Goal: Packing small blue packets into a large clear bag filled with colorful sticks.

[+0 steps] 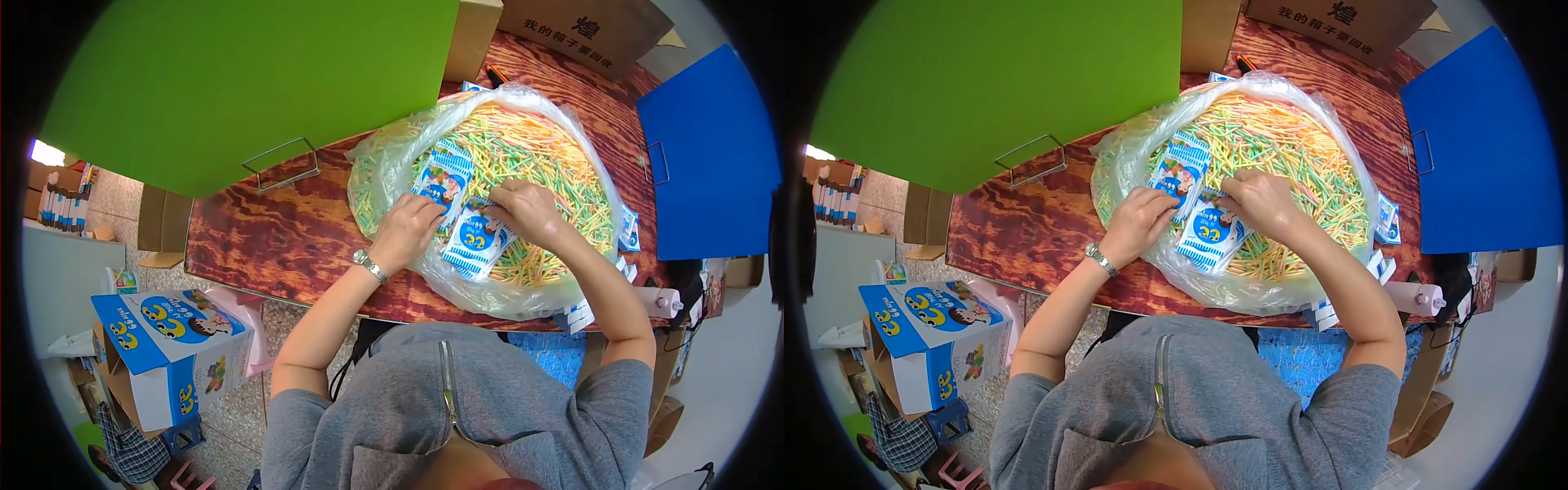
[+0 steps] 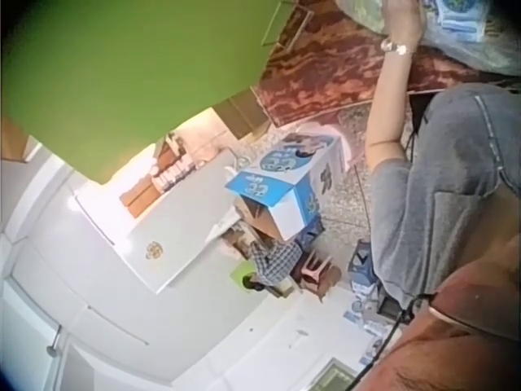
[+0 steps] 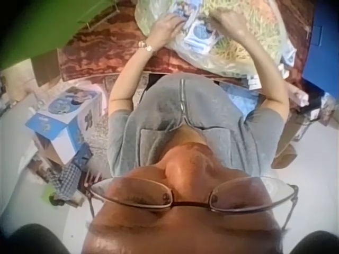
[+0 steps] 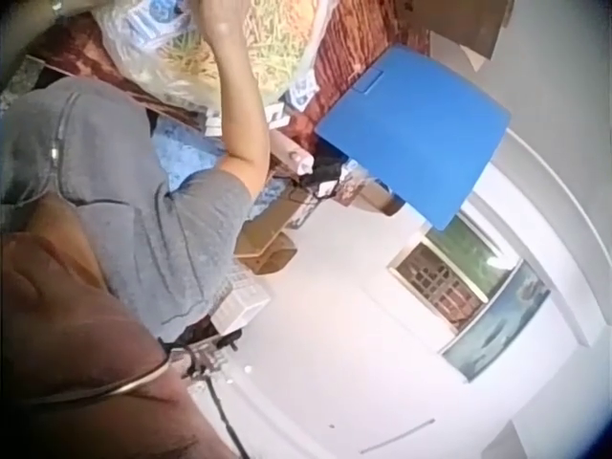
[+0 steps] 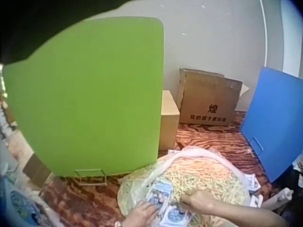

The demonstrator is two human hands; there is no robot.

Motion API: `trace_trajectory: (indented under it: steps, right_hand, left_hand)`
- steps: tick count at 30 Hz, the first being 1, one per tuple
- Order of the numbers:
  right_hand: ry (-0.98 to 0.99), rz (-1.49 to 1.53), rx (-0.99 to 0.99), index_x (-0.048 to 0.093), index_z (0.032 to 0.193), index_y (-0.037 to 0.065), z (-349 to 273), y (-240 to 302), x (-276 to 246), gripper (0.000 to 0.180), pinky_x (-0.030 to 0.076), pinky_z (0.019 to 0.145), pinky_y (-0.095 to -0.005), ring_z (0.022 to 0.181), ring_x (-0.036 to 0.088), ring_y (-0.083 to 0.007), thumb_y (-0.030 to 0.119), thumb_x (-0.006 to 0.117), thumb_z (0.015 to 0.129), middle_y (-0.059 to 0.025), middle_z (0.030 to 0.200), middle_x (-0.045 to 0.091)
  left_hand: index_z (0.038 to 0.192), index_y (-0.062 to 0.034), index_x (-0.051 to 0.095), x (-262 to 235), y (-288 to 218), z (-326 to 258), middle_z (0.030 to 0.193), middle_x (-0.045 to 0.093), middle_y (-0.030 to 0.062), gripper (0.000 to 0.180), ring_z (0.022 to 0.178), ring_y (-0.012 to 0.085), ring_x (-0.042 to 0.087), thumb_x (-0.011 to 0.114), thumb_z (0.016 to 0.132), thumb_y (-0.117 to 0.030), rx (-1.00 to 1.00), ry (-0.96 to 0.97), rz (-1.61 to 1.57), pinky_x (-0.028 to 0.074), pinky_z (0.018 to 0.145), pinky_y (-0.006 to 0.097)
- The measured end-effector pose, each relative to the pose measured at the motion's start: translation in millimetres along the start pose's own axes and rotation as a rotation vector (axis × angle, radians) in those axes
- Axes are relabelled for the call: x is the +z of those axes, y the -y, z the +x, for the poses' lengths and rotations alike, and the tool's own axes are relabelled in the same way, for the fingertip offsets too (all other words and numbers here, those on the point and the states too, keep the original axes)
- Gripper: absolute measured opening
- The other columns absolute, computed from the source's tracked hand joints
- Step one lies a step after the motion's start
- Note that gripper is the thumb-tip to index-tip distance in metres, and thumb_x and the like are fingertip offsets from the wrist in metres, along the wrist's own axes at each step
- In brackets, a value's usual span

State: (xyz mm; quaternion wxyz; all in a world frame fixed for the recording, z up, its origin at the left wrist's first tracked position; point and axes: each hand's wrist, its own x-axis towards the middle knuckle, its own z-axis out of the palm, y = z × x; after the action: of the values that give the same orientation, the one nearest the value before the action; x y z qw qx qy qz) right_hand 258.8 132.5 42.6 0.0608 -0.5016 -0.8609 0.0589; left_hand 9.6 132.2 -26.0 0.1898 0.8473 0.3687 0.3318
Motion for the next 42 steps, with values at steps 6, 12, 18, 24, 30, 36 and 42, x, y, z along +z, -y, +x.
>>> trace_trajectory:
  steps: [6,12,18,24,30,36,42]
  right_hand:
    - [-0.126,0.007,-0.135,0.068,0.09,0.012,-8,5,-28,0.012,0.051,0.06,-0.0398,0.072,0.064,-0.026,0.022,0.067,0.084,-0.0067,0.074,0.061]
    - [-0.136,0.676,0.022,0.068,0.088,0.004,-6,21,-45,0.011,0.049,0.06,-0.0342,0.069,0.065,-0.0244,0.015,0.069,0.085,-0.0095,0.075,0.065]
    - [-0.147,0.566,-0.08,0.067,0.088,0.004,-6,11,-49,0.008,0.05,0.062,-0.035,0.071,0.066,-0.0262,0.011,0.069,0.084,-0.0102,0.079,0.066]
    - [-0.092,0.585,-0.197,0.065,0.095,0.002,5,-3,-53,0.014,0.051,0.062,-0.0395,0.073,0.065,-0.0311,0.01,0.067,0.083,-0.0132,0.082,0.065]
    - [0.001,0.543,-0.147,0.066,0.095,0.003,16,-12,-56,0.016,0.051,0.068,-0.0372,0.077,0.065,-0.0304,0.012,0.071,0.082,-0.0129,0.084,0.064]
    - [0.039,0.629,-0.034,0.064,0.105,0.004,53,-74,-58,0.025,0.052,0.074,-0.0398,0.081,0.067,-0.029,0.021,0.067,0.086,-0.0137,0.087,0.066]
    - [0.419,-0.277,0.208,0.064,0.111,-0.001,93,-149,-17,0.044,0.047,0.092,-0.0428,0.11,0.056,-0.0345,0.035,0.064,0.085,-0.0208,0.115,0.061]
  left_hand:
    - [0.104,-0.0006,0.066,-11,-30,7,0.102,0.065,0.0143,0.024,0.092,0.0306,0.06,0.069,0.083,-0.012,0.013,-0.128,-0.084,0.049,0.08,0.038]
    - [0.097,0.0007,0.068,-2,-36,13,0.08,0.066,0.0089,0.02,0.071,0.0167,0.061,0.068,0.087,-0.017,-0.391,0.148,-0.7,0.048,0.065,0.031]
    - [0.079,0.0003,0.069,0,-40,30,0.063,0.06,-0.0032,0.018,0.062,0.0016,0.052,0.071,0.086,-0.016,-0.456,0.195,-0.895,0.045,0.056,0.023]
    - [0.089,-0.0018,0.067,1,-32,37,0.071,0.062,-0.0033,0.011,0.064,0.0022,0.053,0.074,0.083,-0.007,-0.406,0.128,-0.769,0.044,0.057,0.02]
    - [0.078,-0.0021,0.065,2,-30,40,0.071,0.062,0.0003,0.015,0.064,0.0061,0.054,0.078,0.078,-0.009,-0.496,0.157,-0.834,0.045,0.058,0.024]
    - [0.076,-0.0019,0.062,4,-20,46,0.072,0.059,-0.0002,0.017,0.066,0.0066,0.054,0.078,0.077,-0.005,-0.422,-0.025,-0.719,0.045,0.06,0.023]
    - [0.077,-0.0012,0.061,3,-27,53,0.077,0.061,0.0008,0.017,0.069,0.0061,0.055,0.078,0.077,-0.005,-0.408,-0.023,-0.795,0.045,0.063,0.022]
